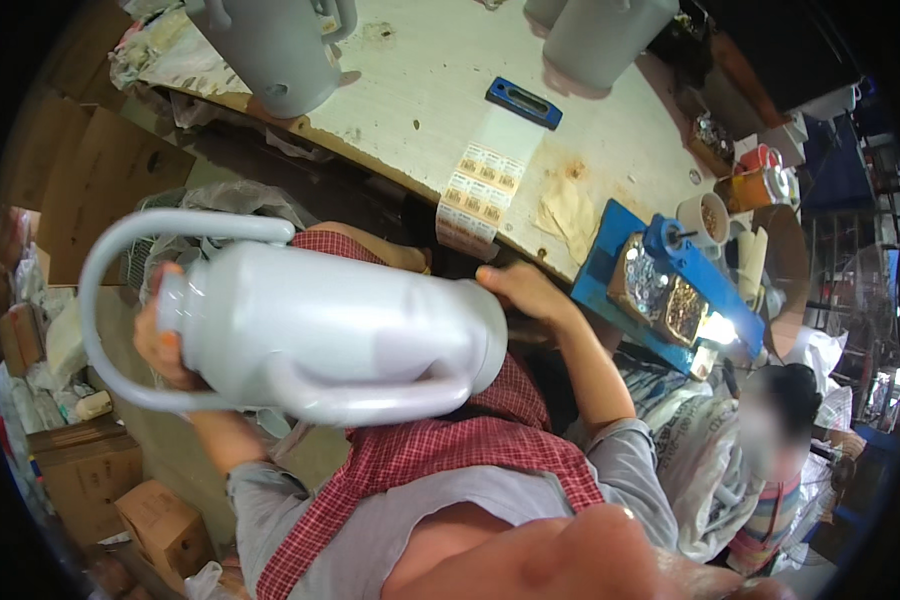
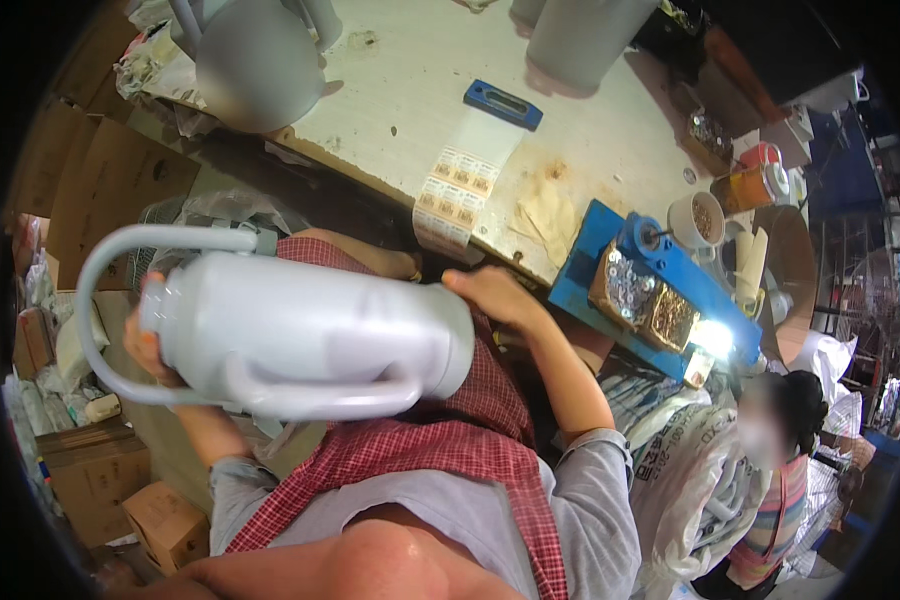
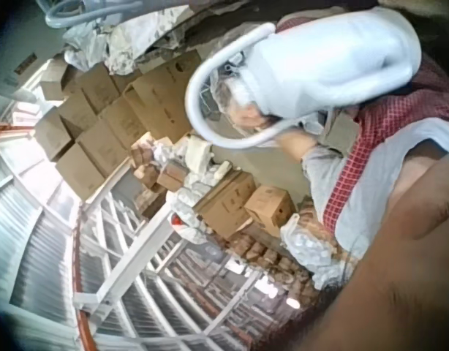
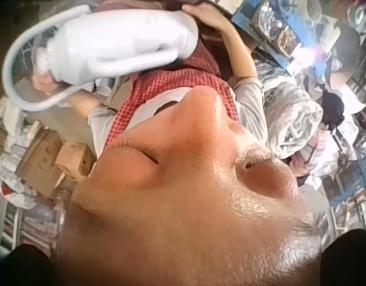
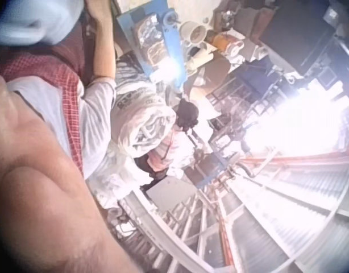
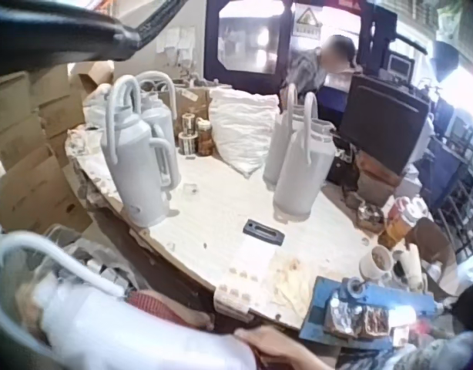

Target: The person assembles white electric kettles by attaching handles and lids, then affixing labels to the bodies. The person repeatedly picks up kettle bodies, secures handles and lids, and applies labels from a sheet on the table.

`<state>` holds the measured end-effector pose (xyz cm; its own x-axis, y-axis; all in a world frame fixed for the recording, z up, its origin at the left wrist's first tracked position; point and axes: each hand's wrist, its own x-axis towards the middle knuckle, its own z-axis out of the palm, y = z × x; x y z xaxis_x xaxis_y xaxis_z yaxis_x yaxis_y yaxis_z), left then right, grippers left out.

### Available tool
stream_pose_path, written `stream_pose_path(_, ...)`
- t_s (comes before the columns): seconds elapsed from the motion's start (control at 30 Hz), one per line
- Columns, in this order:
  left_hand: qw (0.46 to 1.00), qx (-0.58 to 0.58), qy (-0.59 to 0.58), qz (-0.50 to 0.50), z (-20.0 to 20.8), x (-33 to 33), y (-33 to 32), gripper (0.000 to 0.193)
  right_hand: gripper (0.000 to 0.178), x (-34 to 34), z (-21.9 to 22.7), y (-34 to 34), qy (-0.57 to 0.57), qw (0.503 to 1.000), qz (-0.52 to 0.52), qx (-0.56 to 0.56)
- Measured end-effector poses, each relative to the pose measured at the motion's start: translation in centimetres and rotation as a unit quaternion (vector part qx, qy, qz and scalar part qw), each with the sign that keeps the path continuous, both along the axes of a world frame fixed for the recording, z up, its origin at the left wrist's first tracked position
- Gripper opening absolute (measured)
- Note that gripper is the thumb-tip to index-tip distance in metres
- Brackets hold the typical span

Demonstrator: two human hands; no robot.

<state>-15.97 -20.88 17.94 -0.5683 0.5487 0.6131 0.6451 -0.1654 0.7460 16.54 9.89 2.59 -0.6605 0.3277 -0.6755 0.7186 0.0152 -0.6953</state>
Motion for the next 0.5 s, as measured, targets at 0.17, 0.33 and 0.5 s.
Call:
stream_pose_path(0.17, 0.954, -0.041, -0.174, -0.242, 3.9, -1.6, 9.2, 0.059, 0.027, -3.6, 0.9, 10.3, 0.23, 0.781, -0.196, 0.547)
stream_pose_path(0.33, 0.91, -0.112, -0.097, -0.387, -5.7, -4.9, 15.6, 0.041, 0.028, -5.6, -3.9, 11.6, 0.199, 0.803, -0.19, 0.528)
stream_pose_path(0.5, 0.929, -0.215, -0.062, -0.295, -4.9, -2.4, 17.4, 0.039, 0.025, -4.9, -4.2, 12.1, 0.223, 0.826, -0.235, 0.462)
